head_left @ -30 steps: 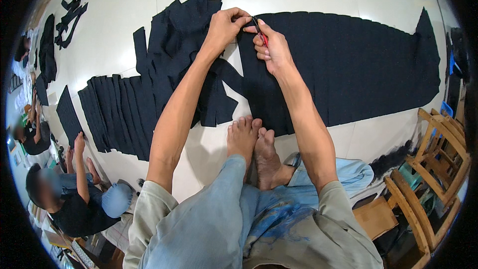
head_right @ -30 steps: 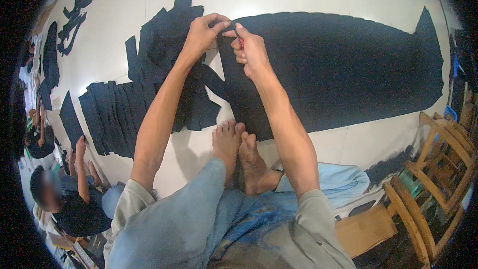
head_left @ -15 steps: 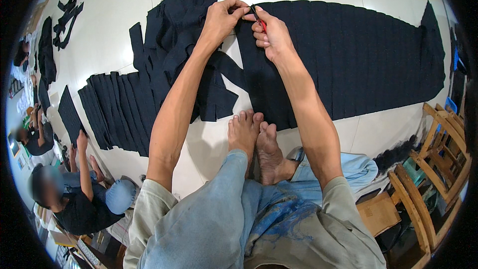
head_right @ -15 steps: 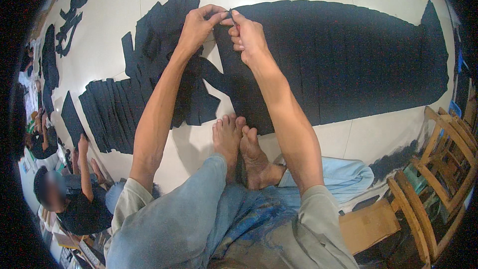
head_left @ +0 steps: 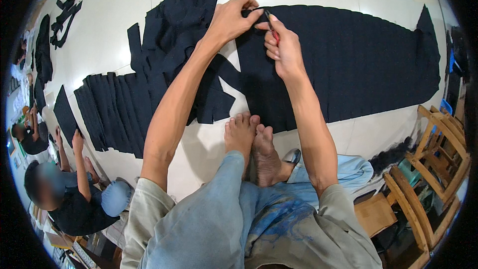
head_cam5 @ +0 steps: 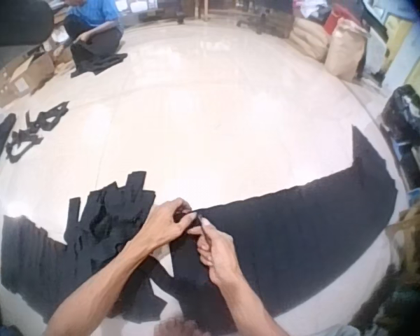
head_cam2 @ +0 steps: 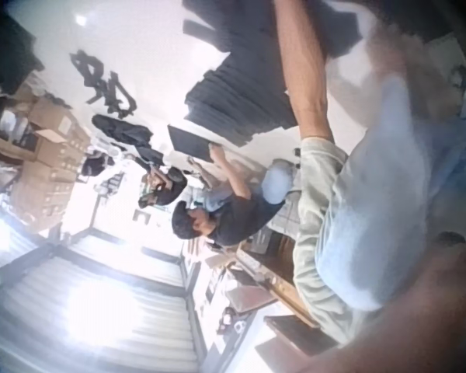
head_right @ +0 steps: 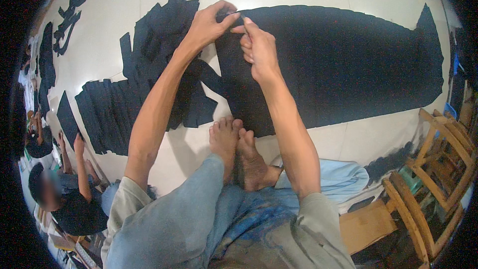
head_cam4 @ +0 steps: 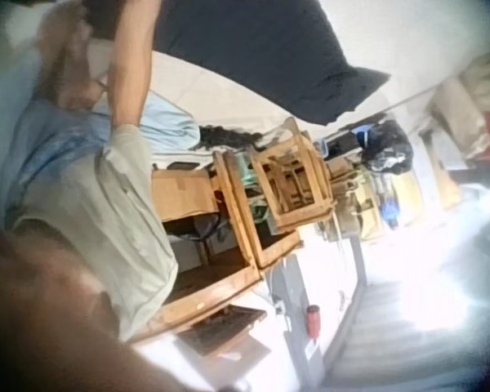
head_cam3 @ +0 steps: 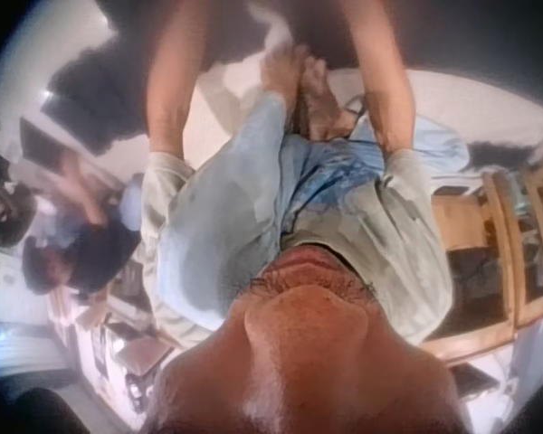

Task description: The person sits on the floor and cuts a large piece of black fabric into strips using a red utility knife. They fold the fabric to align layers and make straight cuts along the edges, creating a pile of cut fabric pieces.

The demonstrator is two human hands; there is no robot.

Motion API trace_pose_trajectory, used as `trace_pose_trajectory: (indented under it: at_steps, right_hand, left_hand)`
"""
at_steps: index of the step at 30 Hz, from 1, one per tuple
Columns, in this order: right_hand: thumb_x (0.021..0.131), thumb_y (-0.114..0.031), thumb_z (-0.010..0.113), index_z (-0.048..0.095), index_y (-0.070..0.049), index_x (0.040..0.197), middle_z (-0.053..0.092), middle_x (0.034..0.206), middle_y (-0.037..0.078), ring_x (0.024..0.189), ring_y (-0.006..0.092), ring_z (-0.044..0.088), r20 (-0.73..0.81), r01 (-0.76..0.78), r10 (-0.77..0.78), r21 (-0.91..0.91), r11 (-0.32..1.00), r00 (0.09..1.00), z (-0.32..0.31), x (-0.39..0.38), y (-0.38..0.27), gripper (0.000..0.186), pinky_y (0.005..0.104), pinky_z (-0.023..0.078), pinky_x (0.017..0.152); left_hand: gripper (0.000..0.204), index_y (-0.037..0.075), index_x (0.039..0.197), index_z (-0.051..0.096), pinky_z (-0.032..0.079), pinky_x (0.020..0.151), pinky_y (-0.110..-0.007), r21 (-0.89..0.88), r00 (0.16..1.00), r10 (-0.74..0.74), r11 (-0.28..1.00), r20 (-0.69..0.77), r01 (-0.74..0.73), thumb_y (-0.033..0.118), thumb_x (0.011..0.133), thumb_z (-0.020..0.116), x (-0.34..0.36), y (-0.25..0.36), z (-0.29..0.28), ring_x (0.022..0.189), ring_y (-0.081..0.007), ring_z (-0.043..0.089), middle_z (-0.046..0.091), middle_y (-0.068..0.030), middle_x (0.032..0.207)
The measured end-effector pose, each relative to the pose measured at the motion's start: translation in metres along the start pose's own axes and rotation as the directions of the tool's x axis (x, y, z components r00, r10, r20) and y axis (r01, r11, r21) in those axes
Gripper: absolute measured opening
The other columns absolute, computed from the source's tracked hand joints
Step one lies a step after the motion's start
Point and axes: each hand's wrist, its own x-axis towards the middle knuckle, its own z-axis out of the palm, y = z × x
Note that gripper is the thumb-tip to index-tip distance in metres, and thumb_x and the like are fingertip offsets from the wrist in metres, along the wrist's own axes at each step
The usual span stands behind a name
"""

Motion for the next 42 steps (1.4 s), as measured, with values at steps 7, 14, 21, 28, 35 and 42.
trace_pose_trajectory:
  at_steps: [7, 14, 21, 28, 35, 42]
  right_hand:
    - [0.099, -0.033, 0.051, 0.064, 0.002, 0.097, 0.038, 0.057, -0.008, 0.042, 0.0013, 0.029, 0.021, -0.003, 0.004, -0.023, 1.0, 1.0, -0.027, 0.012, -0.013, 0.038, 0.0197, 0.02, 0.037]
    - [0.099, -0.034, 0.052, 0.065, 0.005, 0.099, 0.038, 0.057, -0.008, 0.043, 0.001, 0.029, -0.008, -0.056, 0.055, -0.074, 0.996, 0.998, -0.023, 0.027, -0.012, 0.04, 0.0197, 0.02, 0.038]
    - [0.099, -0.033, 0.052, 0.065, 0.004, 0.099, 0.037, 0.056, -0.009, 0.044, 0.0011, 0.028, -0.015, -0.04, 0.039, -0.103, 0.994, 0.999, -0.022, 0.031, -0.01, 0.039, 0.02, 0.019, 0.038]
    - [0.098, -0.032, 0.054, 0.064, 0.001, 0.097, 0.039, 0.056, -0.008, 0.044, 0.0013, 0.027, -0.04, -0.069, 0.066, -0.085, 0.994, 0.997, -0.019, 0.039, -0.011, 0.035, 0.0205, 0.02, 0.039]
    - [0.1, -0.033, 0.049, 0.062, 0.001, 0.096, 0.037, 0.056, -0.009, 0.042, 0.001, 0.028, 0.064, -0.029, 0.026, 0.053, 0.998, 0.998, -0.027, 0.025, -0.012, 0.037, 0.0191, 0.021, 0.038]
    - [0.101, -0.034, 0.048, 0.061, 0.003, 0.098, 0.037, 0.057, -0.008, 0.041, 0.0001, 0.028, 0.11, -0.043, 0.04, 0.022, 0.999, 0.993, -0.042, 0.012, -0.009, 0.04, 0.0184, 0.02, 0.036]
  left_hand:
    - [0.028, 0.006, 0.097, 0.072, 0.053, 0.077, -0.038, 0.229, 0.986, -0.079, 0.973, 0.144, 0.044, 0.031, 0.086, 0.069, 0.034, 0.013, 0.018, 0.084, -0.0305, 0.07, 0.073, -0.0137, 0.091]
    - [0.027, 0.004, 0.101, 0.072, 0.052, 0.081, -0.038, -0.017, 0.975, -0.17, 0.984, 0.145, 0.175, 0.026, 0.087, 0.069, 0.024, 0.005, 0.013, 0.086, -0.0248, 0.068, 0.073, -0.0157, 0.094]
    - [0.027, 0.004, 0.104, 0.072, 0.052, 0.083, -0.038, -0.018, 0.97, -0.184, 0.982, 0.161, 0.189, 0.026, 0.089, 0.067, 0.023, 0.008, 0.012, 0.088, -0.0259, 0.069, 0.073, -0.0164, 0.096]
    - [0.026, 0.005, 0.105, 0.072, 0.051, 0.082, -0.037, -0.04, 0.983, -0.133, 0.989, 0.125, 0.139, 0.025, 0.089, 0.067, 0.019, 0.002, 0.016, 0.088, -0.025, 0.069, 0.073, -0.015, 0.095]
    - [0.026, 0.007, 0.102, 0.072, 0.051, 0.08, -0.037, 0.015, 0.981, -0.131, 0.991, 0.143, 0.131, 0.028, 0.088, 0.067, 0.02, 0.007, 0.015, 0.087, -0.0251, 0.068, 0.073, -0.0135, 0.094]
    - [0.027, 0.007, 0.103, 0.07, 0.05, 0.078, -0.036, -0.017, 0.978, -0.158, 0.987, 0.14, 0.162, 0.029, 0.089, 0.067, 0.021, 0.007, 0.016, 0.084, -0.0227, 0.066, 0.072, -0.0118, 0.092]
